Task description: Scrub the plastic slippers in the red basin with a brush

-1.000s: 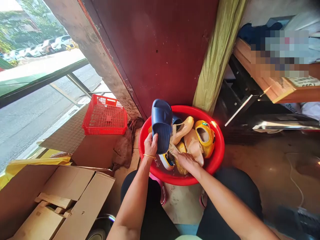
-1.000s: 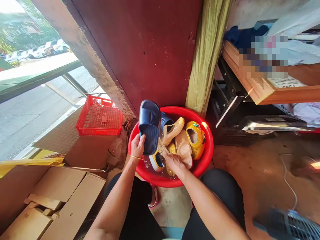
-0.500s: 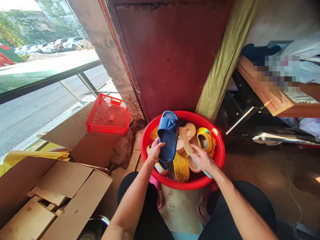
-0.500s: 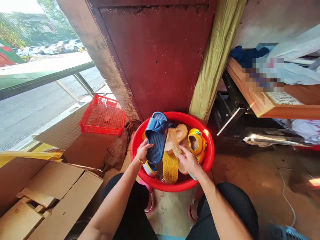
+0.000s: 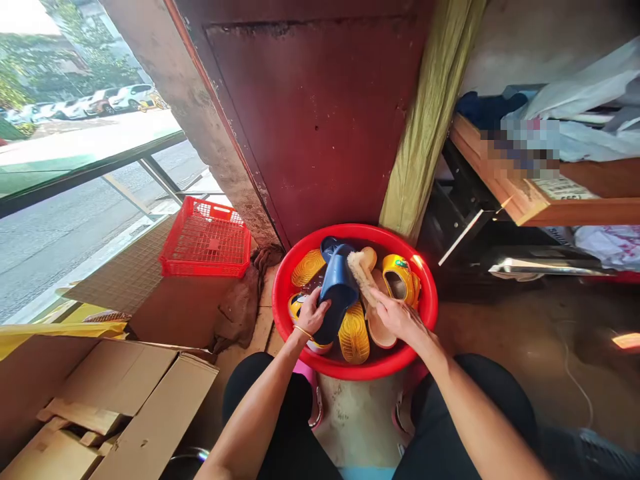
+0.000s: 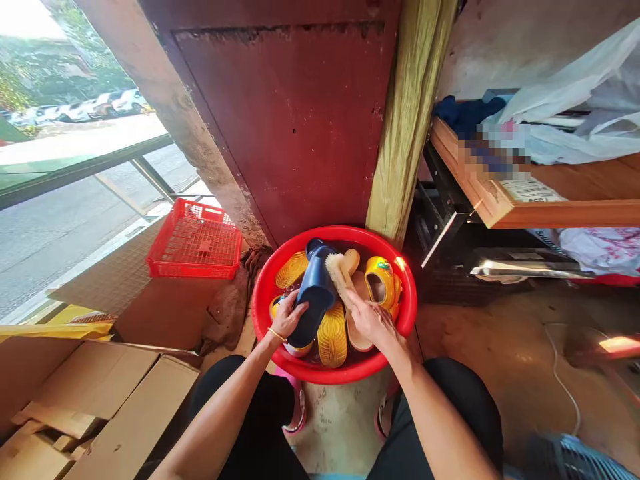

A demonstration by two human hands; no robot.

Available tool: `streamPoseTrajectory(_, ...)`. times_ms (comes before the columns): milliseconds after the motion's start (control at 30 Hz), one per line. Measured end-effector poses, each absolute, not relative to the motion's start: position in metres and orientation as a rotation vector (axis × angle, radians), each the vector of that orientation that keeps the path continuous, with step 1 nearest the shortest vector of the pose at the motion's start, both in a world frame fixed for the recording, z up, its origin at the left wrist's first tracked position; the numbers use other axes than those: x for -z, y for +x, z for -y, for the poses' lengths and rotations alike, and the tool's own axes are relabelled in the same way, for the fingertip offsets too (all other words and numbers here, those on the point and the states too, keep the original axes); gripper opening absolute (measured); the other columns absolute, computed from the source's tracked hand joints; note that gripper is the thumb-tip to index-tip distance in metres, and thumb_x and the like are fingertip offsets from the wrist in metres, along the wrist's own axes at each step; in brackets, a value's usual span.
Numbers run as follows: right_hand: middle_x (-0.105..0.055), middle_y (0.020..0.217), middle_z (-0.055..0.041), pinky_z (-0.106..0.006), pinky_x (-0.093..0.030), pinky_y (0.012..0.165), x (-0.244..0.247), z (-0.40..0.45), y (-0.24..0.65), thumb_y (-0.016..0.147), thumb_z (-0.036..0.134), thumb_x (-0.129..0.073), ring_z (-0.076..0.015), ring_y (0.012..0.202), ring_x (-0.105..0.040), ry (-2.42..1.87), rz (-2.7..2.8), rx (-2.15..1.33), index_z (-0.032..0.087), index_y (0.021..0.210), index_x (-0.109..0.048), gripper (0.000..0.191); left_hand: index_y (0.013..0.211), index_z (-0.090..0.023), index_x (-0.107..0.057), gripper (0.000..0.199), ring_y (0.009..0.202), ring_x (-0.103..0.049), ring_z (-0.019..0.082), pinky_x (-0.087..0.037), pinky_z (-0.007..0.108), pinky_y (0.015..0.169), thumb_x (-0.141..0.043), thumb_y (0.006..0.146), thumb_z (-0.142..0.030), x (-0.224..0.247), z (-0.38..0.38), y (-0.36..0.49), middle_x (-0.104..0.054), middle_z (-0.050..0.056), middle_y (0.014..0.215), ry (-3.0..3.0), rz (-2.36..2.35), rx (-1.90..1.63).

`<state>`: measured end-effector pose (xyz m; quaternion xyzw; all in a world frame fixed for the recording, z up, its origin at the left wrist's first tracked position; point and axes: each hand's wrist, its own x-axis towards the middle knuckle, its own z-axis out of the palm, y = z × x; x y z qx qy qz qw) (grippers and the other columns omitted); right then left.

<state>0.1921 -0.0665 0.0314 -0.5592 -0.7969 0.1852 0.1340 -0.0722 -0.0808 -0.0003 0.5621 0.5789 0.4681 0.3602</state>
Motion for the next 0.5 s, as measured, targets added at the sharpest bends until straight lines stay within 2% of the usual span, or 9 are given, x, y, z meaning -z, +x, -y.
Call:
streamPoseTrajectory(67, -0.078, 0.111, -0.0054, -0.034, -0.058, 0.085, -0.03, 0.072, 0.196, 0.096, 0.026, -0.044, -0.022, 0.091, -0.075, -1.673, 2.304, -0.58, 0.028, 0.151, -0.047, 0.056, 0.098, -0.022, -0.067, 0.028, 0.08, -0.06, 0.02, -0.049, 0.03, 0.077, -0.065, 0.076, -0.039, 0.004, 0.076, -0.072, -0.067, 0.002, 0.086, 1.308, -1.516, -1.267)
streamPoseTrajectory(167, -0.07, 0.13, -0.007, -0.032, -0.055, 0.094, -0.033, 0.087, 0.199, 0.097, 0.026, -0.041, -0.0218, 0.109, -0.071, -1.514, 2.245, -0.617, 0.025, 0.151, -0.048, 0.055, 0.095, -0.021, -0.063, 0.026, 0.077, -0.058, 0.018, -0.048, 0.029, 0.074, -0.064, 0.078, -0.04, 0.007, 0.066, -0.072, -0.064, 0.001, 0.083, 1.168, -1.581, -1.336)
streamPoseTrajectory(233, -0.067, 0.136, -0.0064, -0.03, -0.054, 0.096, -0.035, 0.099, 0.198, 0.098, 0.026, -0.04, -0.0206, 0.114, -0.068, -1.382, 2.273, -0.662, 0.026, 0.151, -0.048, 0.053, 0.095, -0.021, -0.061, 0.026, 0.079, -0.058, 0.018, -0.048, 0.028, 0.075, -0.062, 0.081, -0.042, 0.005, 0.061, -0.069, -0.063, 0.001, 0.084, 1.144, -1.612, -1.381)
streamPoseTrajectory(367, -0.078, 0.11, -0.0073, -0.029, -0.056, 0.077, -0.032, 0.112, 0.183, 0.098, 0.027, -0.043, -0.0214, 0.09, -0.075, -1.397, 2.5, -0.698, 0.029, 0.153, -0.044, 0.055, 0.1, -0.022, -0.061, 0.027, 0.089, -0.059, 0.019, -0.047, 0.031, 0.086, -0.052, 0.092, -0.046, -0.001, 0.064, -0.053, -0.065, 0.004, 0.093, 1.287, -1.582, -1.419)
streamPoseTrajectory(433, -0.079, 0.099, -0.0097, -0.028, -0.055, 0.072, -0.031, 0.102, 0.171, 0.099, 0.024, -0.042, -0.0219, 0.082, -0.075, -1.53, 2.46, -0.642, 0.024, 0.154, -0.041, 0.056, 0.105, -0.022, -0.062, 0.029, 0.091, -0.061, 0.021, -0.047, 0.033, 0.089, -0.051, 0.094, -0.046, 0.0, 0.074, -0.038, -0.066, 0.006, 0.097, 1.406, -1.529, -1.365)
streamPoseTrajectory(500, -0.078, 0.095, -0.0134, -0.028, -0.053, 0.07, -0.035, 0.083, 0.159, 0.102, 0.025, -0.037, -0.0226, 0.083, -0.075, -1.671, 2.294, -0.602, 0.016, 0.149, -0.047, 0.05, 0.114, -0.023, -0.062, 0.032, 0.095, -0.062, 0.023, -0.047, 0.034, 0.091, -0.053, 0.094, -0.045, 0.003, 0.084, -0.022, -0.068, 0.009, 0.103, 1.505, -1.462, -1.278)
